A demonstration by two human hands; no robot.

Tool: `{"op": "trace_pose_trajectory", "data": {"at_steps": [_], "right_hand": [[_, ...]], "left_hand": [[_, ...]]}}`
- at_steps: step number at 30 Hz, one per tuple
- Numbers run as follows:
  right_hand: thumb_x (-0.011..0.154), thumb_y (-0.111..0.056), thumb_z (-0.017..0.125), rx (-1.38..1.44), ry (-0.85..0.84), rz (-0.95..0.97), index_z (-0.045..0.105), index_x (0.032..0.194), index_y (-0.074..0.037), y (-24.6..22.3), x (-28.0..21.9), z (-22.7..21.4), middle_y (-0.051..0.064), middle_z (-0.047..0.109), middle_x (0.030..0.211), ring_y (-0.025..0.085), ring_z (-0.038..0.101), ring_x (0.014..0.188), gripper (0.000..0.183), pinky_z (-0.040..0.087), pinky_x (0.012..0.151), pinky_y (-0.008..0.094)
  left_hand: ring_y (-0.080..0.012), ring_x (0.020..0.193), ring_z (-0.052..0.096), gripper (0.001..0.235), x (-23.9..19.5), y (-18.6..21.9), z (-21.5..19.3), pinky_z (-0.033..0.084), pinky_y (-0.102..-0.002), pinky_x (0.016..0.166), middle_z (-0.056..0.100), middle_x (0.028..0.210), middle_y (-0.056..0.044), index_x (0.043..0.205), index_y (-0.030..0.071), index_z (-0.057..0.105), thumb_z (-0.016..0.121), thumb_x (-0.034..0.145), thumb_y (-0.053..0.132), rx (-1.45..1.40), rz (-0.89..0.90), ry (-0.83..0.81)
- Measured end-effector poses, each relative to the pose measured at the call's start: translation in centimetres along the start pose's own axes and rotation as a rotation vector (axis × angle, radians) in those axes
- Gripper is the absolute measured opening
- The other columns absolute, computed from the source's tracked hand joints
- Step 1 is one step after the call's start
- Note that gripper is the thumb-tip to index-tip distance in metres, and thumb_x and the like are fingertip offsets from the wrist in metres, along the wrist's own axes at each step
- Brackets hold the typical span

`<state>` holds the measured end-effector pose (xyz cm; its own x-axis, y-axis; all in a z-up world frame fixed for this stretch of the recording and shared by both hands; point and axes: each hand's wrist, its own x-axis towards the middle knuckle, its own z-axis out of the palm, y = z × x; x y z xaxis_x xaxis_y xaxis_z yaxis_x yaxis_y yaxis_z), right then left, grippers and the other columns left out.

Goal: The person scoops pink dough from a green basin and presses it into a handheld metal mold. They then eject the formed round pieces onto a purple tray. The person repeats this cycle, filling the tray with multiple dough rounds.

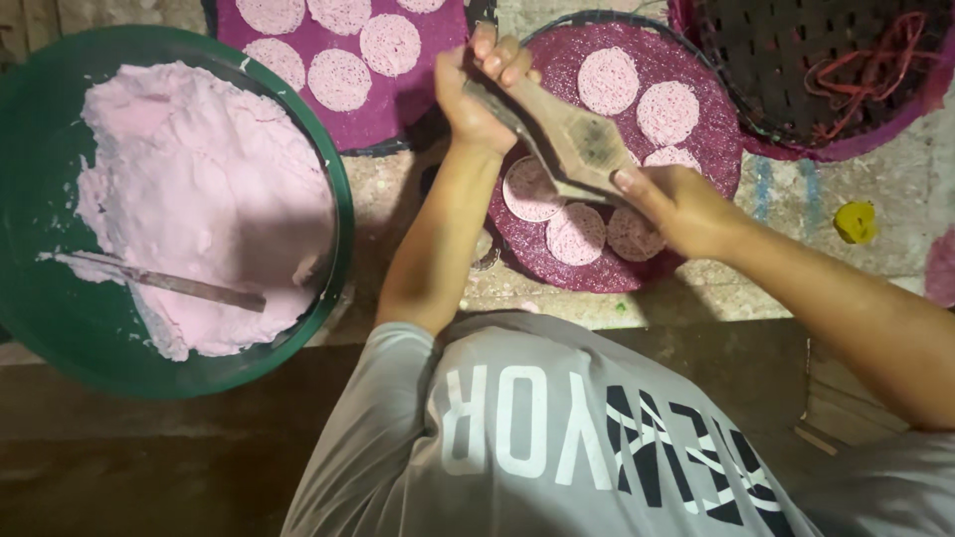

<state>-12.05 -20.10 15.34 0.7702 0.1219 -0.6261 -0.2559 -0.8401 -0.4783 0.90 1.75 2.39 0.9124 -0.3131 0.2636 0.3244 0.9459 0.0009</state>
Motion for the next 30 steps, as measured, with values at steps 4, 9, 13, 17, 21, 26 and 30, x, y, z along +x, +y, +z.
{"op": "trace_pose_trajectory", "data": {"at_steps": [4,9,13,17,21,26,30], "right_hand": [[0.103,-0.058,0.04,0.147,0.073,-0.037,0.068,0.11,0.004,1.6,0.5,0.2,0.012,0.064,0.077,0.021,0.062,0.069,0.068,0.051,0.066,0.038],[0.101,-0.057,0.045,0.392,0.013,-0.221,0.066,0.123,-0.001,4.7,1.4,1.5,0.001,0.067,0.087,0.009,0.06,0.077,0.063,0.05,0.067,0.028],[0.104,-0.059,0.047,0.505,0.026,-0.271,0.066,0.123,0.0,6.9,2.0,2.4,0.0,0.055,0.081,0.009,0.049,0.071,0.065,0.042,0.061,0.027],[0.099,-0.067,0.049,0.654,0.131,-0.334,0.063,0.121,-0.002,8.6,2.9,3.8,-0.002,0.055,0.081,0.009,0.051,0.069,0.07,0.042,0.058,0.026],[0.096,-0.078,0.041,0.597,0.299,-0.278,0.059,0.104,-0.004,10.2,3.0,4.4,0.0,0.057,0.076,0.012,0.055,0.063,0.077,0.044,0.054,0.028],[0.101,-0.075,0.049,1.0,0.348,-0.481,0.056,0.122,-0.003,10.8,2.1,5.6,0.003,0.057,0.088,0.014,0.054,0.073,0.075,0.044,0.062,0.029],[0.101,-0.074,0.048,1.084,0.476,-0.503,0.053,0.137,-0.004,11.0,0.5,6.9,0.004,0.058,0.101,0.014,0.056,0.083,0.079,0.046,0.068,0.03]], "left_hand": [[-0.0172,0.082,0.053,0.028,1.3,0.4,2.3,0.051,-0.038,0.086,0.053,0.083,0.0,0.092,0.014,0.052,0.04,0.095,0.038,0.079,-0.02,0.087],[-0.0236,0.095,0.066,0.063,-1.9,1.2,1.5,0.055,-0.033,0.082,0.07,0.104,-0.014,0.137,-0.01,0.051,0.016,0.111,0.035,0.461,-0.354,0.699],[-0.0118,0.059,0.058,0.058,-6.6,-0.2,-0.6,0.037,-0.023,0.044,0.065,0.091,-0.011,0.159,0.011,0.038,0.017,0.11,0.033,1.232,-0.826,0.542],[-0.0161,0.058,0.06,0.055,-11.2,0.5,-0.1,0.05,-0.029,0.054,0.077,0.105,-0.01,0.152,0.012,0.04,0.05,0.097,0.011,1.699,-0.51,0.328],[-0.022,0.082,0.07,0.035,-13.9,1.2,2.3,0.055,-0.033,0.074,0.075,0.109,-0.005,0.13,0.02,0.067,0.062,0.096,0.011,2.221,-0.06,0.014],[-0.0258,0.11,0.062,0.044,-13.3,0.7,4.8,0.05,-0.038,0.094,0.066,0.123,-0.005,0.127,0.016,0.071,0.074,0.083,0.013,2.286,0.016,-0.186],[-0.0291,0.12,0.053,0.043,-12.9,0.4,6.3,0.036,-0.046,0.099,0.06,0.126,-0.007,0.116,0.013,0.072,0.084,0.076,0.024,2.307,0.01,-0.194]]}}
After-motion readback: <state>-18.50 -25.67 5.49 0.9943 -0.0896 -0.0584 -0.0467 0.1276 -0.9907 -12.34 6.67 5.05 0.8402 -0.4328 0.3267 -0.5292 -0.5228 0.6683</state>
